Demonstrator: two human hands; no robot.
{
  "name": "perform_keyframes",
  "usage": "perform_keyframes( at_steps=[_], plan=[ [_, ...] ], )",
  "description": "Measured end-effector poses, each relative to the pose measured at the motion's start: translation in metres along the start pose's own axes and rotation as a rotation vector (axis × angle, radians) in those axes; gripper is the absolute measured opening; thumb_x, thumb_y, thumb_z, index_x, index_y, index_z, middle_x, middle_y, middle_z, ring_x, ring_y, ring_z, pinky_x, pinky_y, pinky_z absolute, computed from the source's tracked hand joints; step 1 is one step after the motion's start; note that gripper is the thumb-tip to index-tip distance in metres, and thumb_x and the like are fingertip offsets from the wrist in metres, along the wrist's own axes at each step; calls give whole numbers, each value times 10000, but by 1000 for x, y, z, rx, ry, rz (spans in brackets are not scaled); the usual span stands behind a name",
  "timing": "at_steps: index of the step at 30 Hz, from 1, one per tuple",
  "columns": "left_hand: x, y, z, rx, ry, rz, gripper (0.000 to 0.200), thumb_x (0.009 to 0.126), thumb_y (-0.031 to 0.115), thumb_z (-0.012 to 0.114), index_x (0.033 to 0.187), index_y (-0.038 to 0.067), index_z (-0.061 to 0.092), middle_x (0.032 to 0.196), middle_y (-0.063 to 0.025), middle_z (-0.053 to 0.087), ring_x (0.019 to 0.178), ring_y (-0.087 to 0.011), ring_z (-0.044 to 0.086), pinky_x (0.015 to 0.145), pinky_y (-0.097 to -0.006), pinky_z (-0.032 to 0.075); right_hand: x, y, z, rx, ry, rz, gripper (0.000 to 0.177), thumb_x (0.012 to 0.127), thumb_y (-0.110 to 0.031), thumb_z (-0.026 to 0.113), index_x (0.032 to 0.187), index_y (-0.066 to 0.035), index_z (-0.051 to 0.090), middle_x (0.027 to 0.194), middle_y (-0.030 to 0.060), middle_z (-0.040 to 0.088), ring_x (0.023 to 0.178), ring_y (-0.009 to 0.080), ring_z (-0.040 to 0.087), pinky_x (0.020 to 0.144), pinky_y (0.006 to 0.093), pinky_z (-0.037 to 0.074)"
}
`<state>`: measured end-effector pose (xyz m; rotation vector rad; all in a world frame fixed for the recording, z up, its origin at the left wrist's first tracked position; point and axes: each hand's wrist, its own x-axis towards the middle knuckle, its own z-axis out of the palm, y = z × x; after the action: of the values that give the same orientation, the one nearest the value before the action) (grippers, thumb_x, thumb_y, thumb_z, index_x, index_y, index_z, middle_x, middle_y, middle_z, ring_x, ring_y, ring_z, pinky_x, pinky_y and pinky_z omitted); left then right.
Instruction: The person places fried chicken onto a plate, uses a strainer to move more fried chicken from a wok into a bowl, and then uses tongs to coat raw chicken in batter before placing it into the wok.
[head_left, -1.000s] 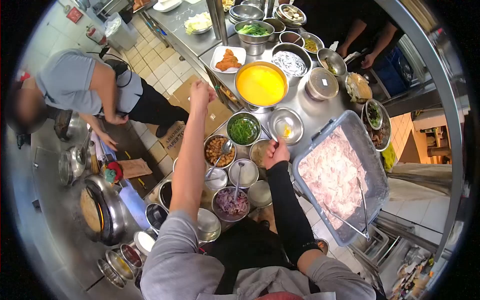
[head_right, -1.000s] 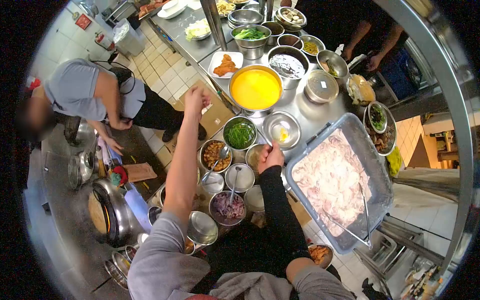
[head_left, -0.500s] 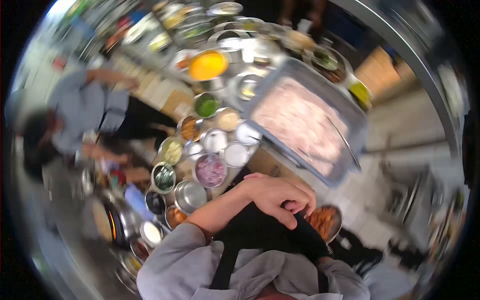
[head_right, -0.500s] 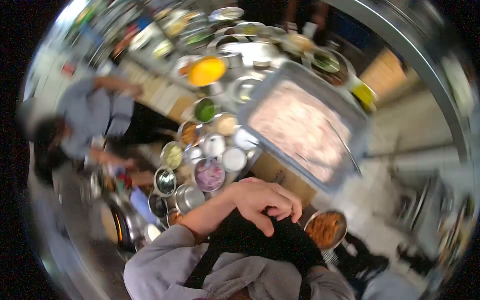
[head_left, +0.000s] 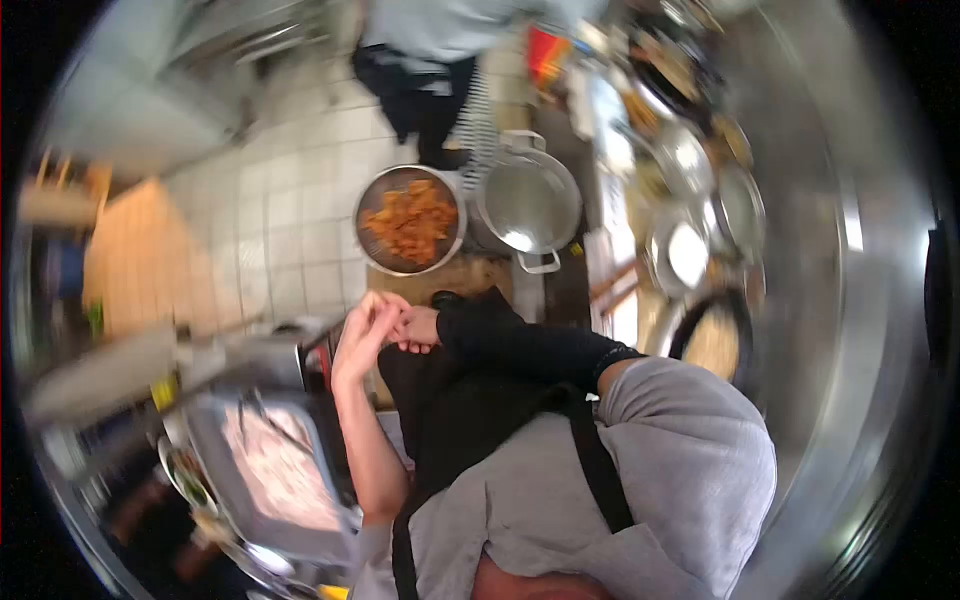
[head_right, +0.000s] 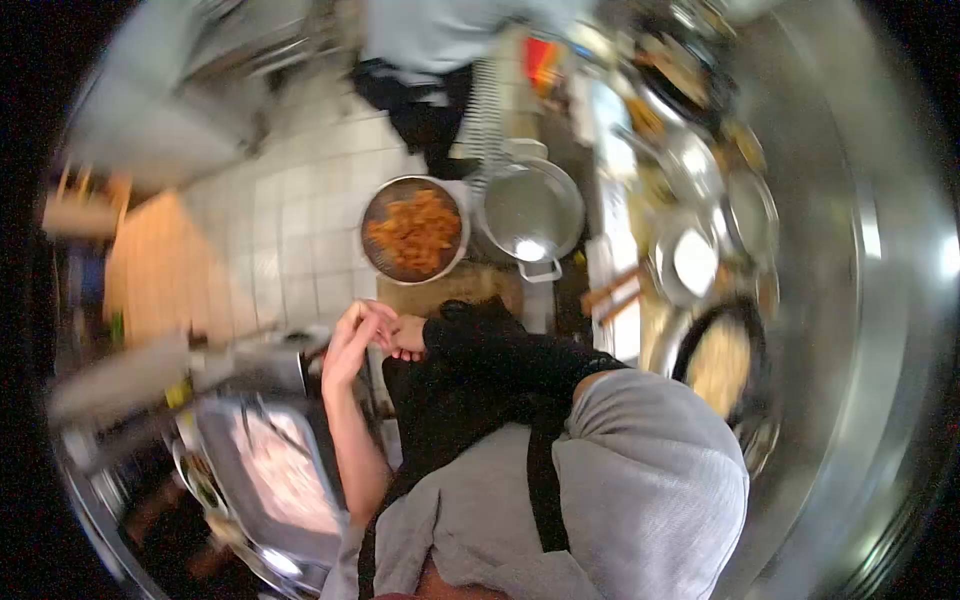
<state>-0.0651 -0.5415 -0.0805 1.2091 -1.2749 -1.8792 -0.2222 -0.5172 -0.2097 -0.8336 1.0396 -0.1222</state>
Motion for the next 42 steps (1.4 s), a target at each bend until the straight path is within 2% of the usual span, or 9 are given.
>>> perform_keyframes(
  at_steps=[1, 9, 12, 14, 19, 22, 27, 38, 42],
  plan=[
    [41, -26, -8, 361, 18, -137, 424, 937, 392, 726, 934, -9, 586, 892, -121, 674, 793, -191, 642, 691, -343, 514, -10, 6, -14, 101, 118, -10, 298, 946, -290, 663, 1115, -52, 720, 747, 39, 666, 573, 138, 608, 476, 309, 490],
    [188, -7, 155, 639, -558, 222, 375, 960, 308, 717, 1082, -34, 622, 939, -147, 699, 859, -226, 666, 796, -359, 532, -145, 107, -42, 711, 850, -156, 221, 976, -244, 646, 1065, -48, 693, 790, 48, 671, 588, 122, 604, 463, 284, 462],
    [219, -33, 259, 493, -741, 255, 342, 977, 280, 691, 1096, -30, 613, 923, -108, 685, 796, -168, 644, 724, -316, 520, -184, 131, -13, 860, 888, -202, 204, 983, -249, 653, 1063, -65, 685, 788, 25, 649, 586, 102, 591, 466, 267, 459],
    [221, -26, 335, 560, -770, 273, 344, 933, 269, 700, 1078, -38, 645, 1006, -243, 727, 959, -368, 716, 838, -432, 551, -189, 151, 8, 954, 944, -221, 207, 991, -253, 651, 1071, -65, 678, 801, 15, 645, 591, 97, 587, 466, 266, 457],
    [245, -38, 494, 807, -893, 392, 352, 924, 220, 633, 1104, -83, 631, 1046, -297, 692, 1078, -451, 662, 939, -473, 522, -186, 182, 19, 1211, 1036, -216, 217, 1005, -215, 639, 1148, -52, 649, 816, 0, 622, 601, 82, 561, 485, 260, 444],
    [289, -80, 580, 1001, -901, 800, 310, 924, 169, 587, 1092, -88, 625, 1044, -311, 671, 1142, -471, 625, 979, -498, 510, -180, 208, 19, 1219, 1081, -214, 228, 1009, -218, 631, 1158, -45, 644, 828, 1, 622, 606, 79, 554, 492, 258, 443],
    [342, -131, 691, 1053, -666, 759, 293, 925, 112, 535, 1135, -73, 622, 1074, -318, 665, 1166, -460, 623, 1005, -502, 514, -189, 246, 15, 1262, 1119, -170, 250, 1009, -202, 630, 1195, -34, 629, 855, 7, 625, 628, 85, 558, 499, 261, 439],
    [378, -195, 731, 1136, -798, 661, 247, 839, 69, 600, 1016, -66, 707, 1009, -293, 724, 985, -427, 719, 870, -486, 584, -171, 283, -22, 1091, 1123, -131, 231, 994, -168, 620, 1142, 8, 639, 833, 43, 653, 626, 127, 588, 546, 302, 481],
    [316, -115, 666, 884, -715, 470, 343, 823, 42, 595, 1134, -101, 570, 929, -342, 692, 912, -495, 703, 821, -528, 567, -143, 286, -44, 850, 1020, -190, 221, 979, -177, 631, 1102, 4, 663, 807, 58, 663, 601, 133, 606, 557, 312, 503]
  ],
)
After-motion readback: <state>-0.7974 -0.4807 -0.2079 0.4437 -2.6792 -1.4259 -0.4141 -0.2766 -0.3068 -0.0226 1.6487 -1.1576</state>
